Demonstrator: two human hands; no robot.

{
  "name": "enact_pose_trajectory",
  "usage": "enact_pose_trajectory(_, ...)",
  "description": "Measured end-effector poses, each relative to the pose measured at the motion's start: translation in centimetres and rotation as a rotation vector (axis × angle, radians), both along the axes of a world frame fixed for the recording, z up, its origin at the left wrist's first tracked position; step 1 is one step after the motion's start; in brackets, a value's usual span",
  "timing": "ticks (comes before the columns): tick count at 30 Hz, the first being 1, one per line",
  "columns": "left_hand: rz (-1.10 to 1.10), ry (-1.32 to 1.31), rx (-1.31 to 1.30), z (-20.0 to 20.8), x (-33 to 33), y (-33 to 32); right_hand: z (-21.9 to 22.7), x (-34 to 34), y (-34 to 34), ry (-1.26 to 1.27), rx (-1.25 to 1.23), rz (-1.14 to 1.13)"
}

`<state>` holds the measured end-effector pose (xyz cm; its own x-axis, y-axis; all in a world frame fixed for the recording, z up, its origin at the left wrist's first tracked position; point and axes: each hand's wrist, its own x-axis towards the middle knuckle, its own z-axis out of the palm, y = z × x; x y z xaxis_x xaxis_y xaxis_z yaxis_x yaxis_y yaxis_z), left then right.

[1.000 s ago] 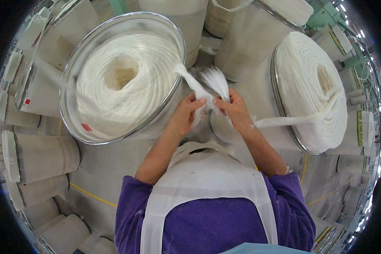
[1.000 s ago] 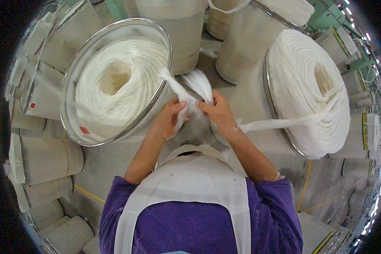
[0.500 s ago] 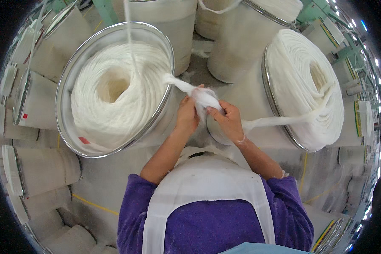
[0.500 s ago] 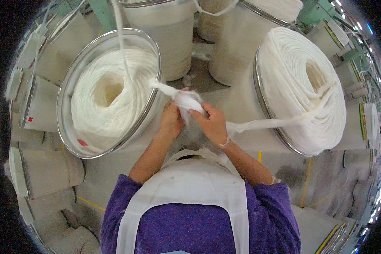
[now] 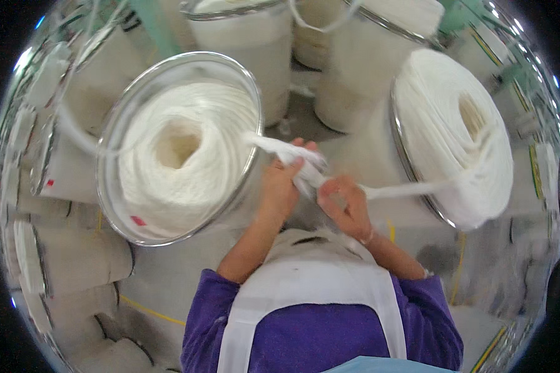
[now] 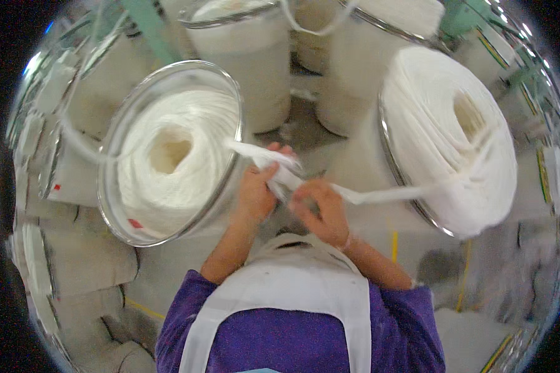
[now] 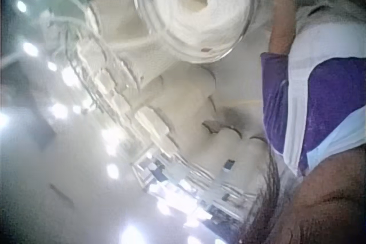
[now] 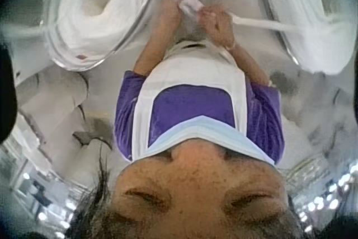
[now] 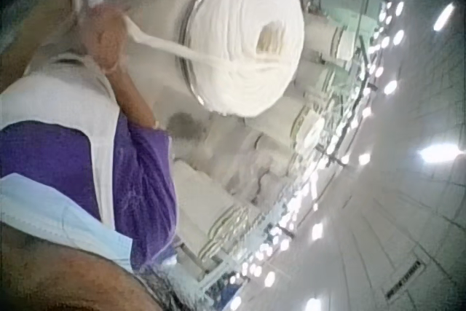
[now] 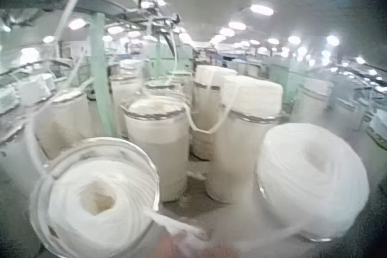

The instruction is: The person pulls white textile roving from large cylindrical containers, uses a thin wooden stick to guide and separate strands, and places the roving into other containers. The person then moves to a different area and places metal lids on several containers.

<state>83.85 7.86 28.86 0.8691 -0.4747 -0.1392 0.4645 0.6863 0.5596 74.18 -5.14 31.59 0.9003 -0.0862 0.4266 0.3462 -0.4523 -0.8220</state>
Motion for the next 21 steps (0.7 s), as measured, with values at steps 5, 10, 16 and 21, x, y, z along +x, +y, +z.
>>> enact_pose_trajectory(5, -0.050, -0.014, -0.146, 0.8, 0.0, -0.1, -8.9, 0.7, 5.1, 0.928, -0.218, 0.904)
enact_pose_trajectory(10, -0.143, 0.001, -0.108, 1.4, -0.2, 0.9, -22.0, 0.9, 8.0, 0.750, -0.529, 0.988)
enact_pose_trajectory(16, -0.147, -0.053, -0.112, 0.9, -1.2, 1.3, -23.9, 1.7, 7.9, 0.306, -0.814, 0.819)
enact_pose_trajectory(21, -0.114, -0.048, -0.142, 0.3, -1.6, 1.5, -19.3, 1.4, 7.6, 0.326, -0.843, 0.843)
